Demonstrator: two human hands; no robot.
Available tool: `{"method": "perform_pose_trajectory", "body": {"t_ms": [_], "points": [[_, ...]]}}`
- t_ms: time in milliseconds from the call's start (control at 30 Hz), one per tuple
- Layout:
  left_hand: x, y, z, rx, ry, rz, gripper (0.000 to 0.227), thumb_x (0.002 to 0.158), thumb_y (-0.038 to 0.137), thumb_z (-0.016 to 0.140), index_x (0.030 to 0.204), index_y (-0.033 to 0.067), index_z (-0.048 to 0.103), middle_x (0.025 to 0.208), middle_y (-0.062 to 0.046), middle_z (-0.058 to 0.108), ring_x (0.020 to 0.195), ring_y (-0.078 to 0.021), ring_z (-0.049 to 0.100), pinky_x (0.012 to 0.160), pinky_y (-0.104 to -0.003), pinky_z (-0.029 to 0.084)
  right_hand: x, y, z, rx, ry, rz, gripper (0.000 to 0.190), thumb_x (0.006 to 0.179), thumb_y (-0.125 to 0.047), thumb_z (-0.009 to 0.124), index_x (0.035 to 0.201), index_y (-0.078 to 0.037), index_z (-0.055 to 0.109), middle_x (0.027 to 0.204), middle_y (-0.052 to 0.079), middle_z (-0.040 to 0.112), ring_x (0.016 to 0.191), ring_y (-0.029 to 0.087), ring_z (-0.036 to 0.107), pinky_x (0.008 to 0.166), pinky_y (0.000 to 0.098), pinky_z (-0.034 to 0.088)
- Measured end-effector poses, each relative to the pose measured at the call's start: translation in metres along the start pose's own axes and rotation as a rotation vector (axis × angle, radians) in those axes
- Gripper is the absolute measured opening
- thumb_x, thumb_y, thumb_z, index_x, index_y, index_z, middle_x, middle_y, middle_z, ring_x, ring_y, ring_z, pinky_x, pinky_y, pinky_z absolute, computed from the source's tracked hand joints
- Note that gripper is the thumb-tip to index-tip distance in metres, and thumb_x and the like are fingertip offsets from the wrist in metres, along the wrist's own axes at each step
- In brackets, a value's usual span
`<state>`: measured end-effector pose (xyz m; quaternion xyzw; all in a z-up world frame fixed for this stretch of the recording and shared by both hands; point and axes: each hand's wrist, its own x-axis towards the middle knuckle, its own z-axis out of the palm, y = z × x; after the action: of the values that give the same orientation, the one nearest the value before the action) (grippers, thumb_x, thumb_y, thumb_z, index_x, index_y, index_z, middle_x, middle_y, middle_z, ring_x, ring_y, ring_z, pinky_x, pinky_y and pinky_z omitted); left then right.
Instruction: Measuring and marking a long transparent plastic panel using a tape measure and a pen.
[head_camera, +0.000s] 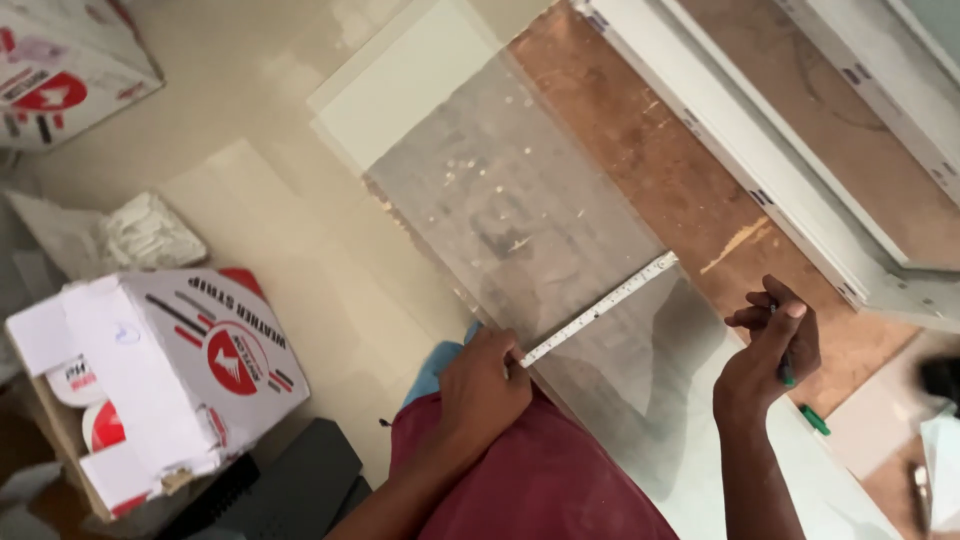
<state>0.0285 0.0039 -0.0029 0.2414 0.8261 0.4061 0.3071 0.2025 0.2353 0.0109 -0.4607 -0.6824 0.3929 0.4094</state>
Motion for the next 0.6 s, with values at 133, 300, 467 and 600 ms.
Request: {"method": "perform_pose_trajectory", "body": {"t_ms": [133,300,467,600], "points": [[-0.005,0.003,0.007,0.033,0.048,0.013,0.011,0.075,0.004,0.067,0.085,0.0089,0.066,0.087,-0.009,0.065,0.081,-0.0305,0.066,0.066,-0.044,0.051,-0.002,0.007,0.002,0.021,-0.065,-0.047,0.059,0.121,-0.047,0.048,0.129,0.009,0.064,0.109,0.014,0.063,0.089,0.018,0.061,0.081,0.0344,0.057],[-0.017,-0.004,0.024,0.06,0.146,0.038,0.01,0.075,0.005,0.071,0.082,0.0086,0.065,0.083,-0.011,0.061,0.081,-0.031,0.062,0.065,-0.045,0.049,-0.008,0.007,0.002,0.091,-0.155,-0.048,0.046,0.122,-0.036,0.05,0.131,0.008,0.062,0.11,0.015,0.063,0.089,0.018,0.061,0.08,0.034,0.057],[-0.029,-0.002,0.034,0.021,0.318,0.077,0.013,0.074,0.004,0.074,0.083,0.0088,0.065,0.083,-0.009,0.064,0.078,-0.0317,0.06,0.066,-0.045,0.047,-0.025,-0.01,-0.001,0.113,-0.299,-0.092,0.026,0.114,-0.014,0.058,0.129,0.006,0.061,0.113,0.015,0.068,0.087,0.017,0.065,0.08,0.0311,0.057],[-0.032,0.002,0.039,0.058,0.422,0.081,0.013,0.074,0.003,0.074,0.083,0.0097,0.067,0.08,-0.006,0.066,0.075,-0.0311,0.059,0.066,-0.045,0.045,-0.038,-0.011,-0.001,0.069,-0.49,-0.057,0.023,0.104,-0.002,0.065,0.125,0.007,0.063,0.113,0.014,0.072,0.093,0.014,0.07,0.083,0.0271,0.059]]}}
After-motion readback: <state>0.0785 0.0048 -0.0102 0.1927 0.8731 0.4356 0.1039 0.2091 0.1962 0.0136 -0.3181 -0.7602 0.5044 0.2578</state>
